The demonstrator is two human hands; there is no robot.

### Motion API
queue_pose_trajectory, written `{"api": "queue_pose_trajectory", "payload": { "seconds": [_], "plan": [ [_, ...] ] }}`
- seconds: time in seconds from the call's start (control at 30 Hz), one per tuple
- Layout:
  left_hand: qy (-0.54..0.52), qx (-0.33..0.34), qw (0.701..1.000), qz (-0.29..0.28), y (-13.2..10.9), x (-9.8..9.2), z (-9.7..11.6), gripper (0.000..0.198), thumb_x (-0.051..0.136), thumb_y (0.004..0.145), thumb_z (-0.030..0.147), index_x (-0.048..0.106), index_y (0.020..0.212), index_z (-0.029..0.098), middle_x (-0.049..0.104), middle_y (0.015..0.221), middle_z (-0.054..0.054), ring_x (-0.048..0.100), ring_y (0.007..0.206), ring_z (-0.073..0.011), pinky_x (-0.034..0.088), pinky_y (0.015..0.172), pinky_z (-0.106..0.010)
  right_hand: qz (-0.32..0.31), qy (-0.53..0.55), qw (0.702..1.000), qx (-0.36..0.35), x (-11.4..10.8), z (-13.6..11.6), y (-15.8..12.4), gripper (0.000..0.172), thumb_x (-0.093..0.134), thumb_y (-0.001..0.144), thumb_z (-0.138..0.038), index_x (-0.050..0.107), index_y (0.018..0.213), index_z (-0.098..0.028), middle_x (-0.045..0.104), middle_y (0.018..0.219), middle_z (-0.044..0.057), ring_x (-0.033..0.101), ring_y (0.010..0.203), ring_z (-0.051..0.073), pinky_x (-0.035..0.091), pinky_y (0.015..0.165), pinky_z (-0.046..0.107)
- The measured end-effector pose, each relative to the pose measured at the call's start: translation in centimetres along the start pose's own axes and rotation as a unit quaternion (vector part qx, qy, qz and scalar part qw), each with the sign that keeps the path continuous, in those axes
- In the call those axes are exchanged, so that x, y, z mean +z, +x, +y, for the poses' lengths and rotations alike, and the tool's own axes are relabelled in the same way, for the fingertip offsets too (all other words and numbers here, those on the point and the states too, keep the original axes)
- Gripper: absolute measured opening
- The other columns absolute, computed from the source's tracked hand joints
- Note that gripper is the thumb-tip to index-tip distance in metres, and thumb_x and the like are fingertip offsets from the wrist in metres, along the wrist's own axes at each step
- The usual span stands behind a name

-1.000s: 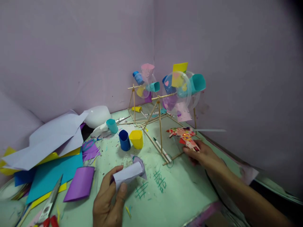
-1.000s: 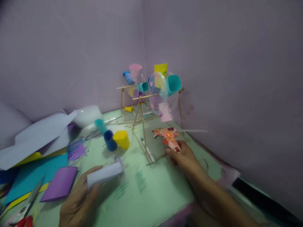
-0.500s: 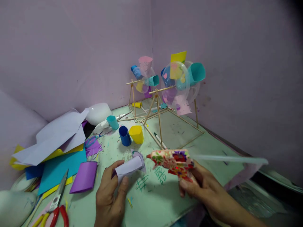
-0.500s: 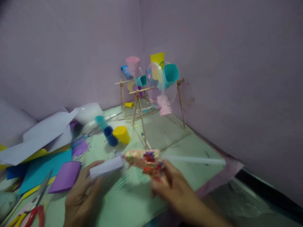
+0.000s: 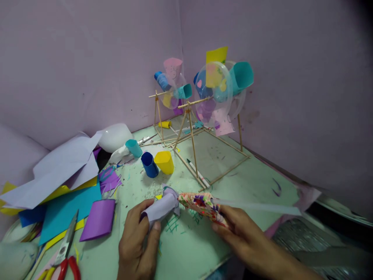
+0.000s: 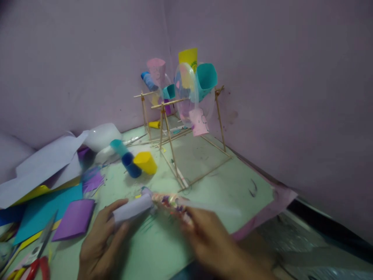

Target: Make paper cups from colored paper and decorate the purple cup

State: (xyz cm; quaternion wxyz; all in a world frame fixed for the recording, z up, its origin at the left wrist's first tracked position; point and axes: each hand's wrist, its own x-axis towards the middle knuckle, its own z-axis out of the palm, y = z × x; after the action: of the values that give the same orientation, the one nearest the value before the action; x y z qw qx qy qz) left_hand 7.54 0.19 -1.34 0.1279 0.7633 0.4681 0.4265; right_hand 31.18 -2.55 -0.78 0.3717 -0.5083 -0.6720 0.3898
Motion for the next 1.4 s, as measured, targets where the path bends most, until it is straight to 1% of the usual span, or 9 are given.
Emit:
{"api": "queue_pose_trajectory", "payload": {
  "seconds": [0.13, 0.37, 0.5, 0.67, 0.8, 0.97, 1.1, 1.23, 1.4],
  "plan": [
    [0.009, 0.047, 0.999, 0.0, 0.08, 0.03, 0.08, 0.021, 0.049, 0.088, 0.011, 0.058, 0.105, 0.019, 0.053, 0.118, -0.008, 0.051, 0.108, -0.0201, 0.04, 0.091, -0.034, -0.02, -0.005, 1.0, 0.005, 0.45, 0.47, -0.32, 0.04, 0.043, 0.093, -0.027, 0.054, 0.131, -0.021, 0.065, 0.121, 0.01, 0.064, 0.103, 0.024, 0.051, 0.088, 0.034],
    [0.035, 0.108, 0.994, 0.003, 0.19, -0.03, -0.11, 0.021, 0.051, 0.085, 0.004, 0.056, 0.101, 0.016, 0.053, 0.117, -0.011, 0.051, 0.109, -0.0218, 0.042, 0.091, -0.035, -0.023, -0.04, 0.999, -0.007, 0.45, 0.18, -0.13, 0.04, 0.041, 0.093, -0.026, 0.053, 0.132, -0.023, 0.065, 0.122, 0.009, 0.065, 0.104, 0.025, 0.052, 0.089, 0.037],
    [0.056, 0.155, 0.986, -0.01, 0.39, -0.09, -0.29, 0.023, 0.053, 0.081, 0.001, 0.054, 0.099, 0.015, 0.052, 0.117, -0.012, 0.051, 0.109, -0.0211, 0.043, 0.091, -0.033, -0.013, -0.062, 0.998, 0.0, 0.39, -0.15, -0.1, 0.04, 0.039, 0.093, -0.026, 0.055, 0.129, -0.019, 0.065, 0.122, 0.012, 0.063, 0.109, 0.027, 0.05, 0.091, 0.038],
    [0.049, 0.134, 0.99, 0.011, 0.32, 0.13, -0.17, 0.019, 0.051, 0.083, 0.002, 0.056, 0.095, 0.015, 0.054, 0.116, -0.011, 0.052, 0.108, -0.0215, 0.043, 0.092, -0.035, -0.006, -0.072, 0.997, 0.012, 0.61, -0.08, 0.02, 0.038, 0.041, 0.089, -0.022, 0.059, 0.122, -0.017, 0.067, 0.117, 0.013, 0.064, 0.105, 0.027, 0.05, 0.09, 0.039],
    [0.056, 0.135, 0.989, 0.007, 0.17, 0.17, -0.21, 0.019, 0.052, 0.082, 0.004, 0.057, 0.096, 0.016, 0.055, 0.115, -0.011, 0.053, 0.107, -0.0229, 0.046, 0.089, -0.037, -0.003, -0.07, 0.998, 0.002, 0.6, -0.04, 0.02, 0.035, 0.041, 0.09, -0.023, 0.061, 0.118, -0.016, 0.07, 0.107, 0.013, 0.065, 0.101, 0.027, 0.051, 0.089, 0.039],
    [0.054, 0.127, 0.99, 0.002, 0.11, 0.05, -0.04, 0.021, 0.051, 0.082, 0.004, 0.056, 0.097, 0.018, 0.055, 0.114, -0.012, 0.053, 0.107, -0.0241, 0.047, 0.087, -0.04, -0.003, -0.062, 0.998, -0.008, 0.44, -0.15, 0.17, 0.036, 0.044, 0.089, -0.023, 0.06, 0.122, -0.018, 0.067, 0.117, 0.012, 0.066, 0.1, 0.027, 0.051, 0.089, 0.04],
    [0.053, 0.125, 0.991, -0.004, 0.09, 0.03, 0.09, 0.02, 0.052, 0.083, 0.004, 0.056, 0.097, 0.018, 0.054, 0.115, -0.012, 0.052, 0.107, -0.0244, 0.047, 0.087, -0.041, 0.001, -0.052, 0.999, -0.014, 0.43, -0.27, 0.19, 0.037, 0.045, 0.089, -0.021, 0.06, 0.123, -0.02, 0.068, 0.115, 0.011, 0.067, 0.094, 0.026, 0.052, 0.086, 0.04],
    [0.051, 0.124, 0.991, -0.012, 0.03, 0.01, 0.09, 0.02, 0.052, 0.083, 0.003, 0.056, 0.097, 0.017, 0.053, 0.115, -0.012, 0.051, 0.108, -0.0238, 0.046, 0.088, -0.04, 0.009, -0.053, 0.999, 0.003, 0.54, -0.13, 0.17, 0.032, 0.045, 0.089, -0.022, 0.063, 0.115, -0.018, 0.068, 0.113, 0.012, 0.066, 0.095, 0.026, 0.053, 0.083, 0.038],
    [0.047, 0.128, 0.991, -0.007, -0.03, 0.1, 0.25, 0.022, 0.052, 0.082, 0.002, 0.055, 0.096, 0.017, 0.053, 0.117, -0.012, 0.051, 0.11, -0.0251, 0.045, 0.09, -0.042, 0.018, -0.058, 0.998, 0.01, 0.59, 0.27, 0.33, 0.034, 0.045, 0.088, -0.023, 0.06, 0.118, -0.016, 0.068, 0.113, 0.013, 0.065, 0.1, 0.027, 0.052, 0.086, 0.037]
  ]
}}
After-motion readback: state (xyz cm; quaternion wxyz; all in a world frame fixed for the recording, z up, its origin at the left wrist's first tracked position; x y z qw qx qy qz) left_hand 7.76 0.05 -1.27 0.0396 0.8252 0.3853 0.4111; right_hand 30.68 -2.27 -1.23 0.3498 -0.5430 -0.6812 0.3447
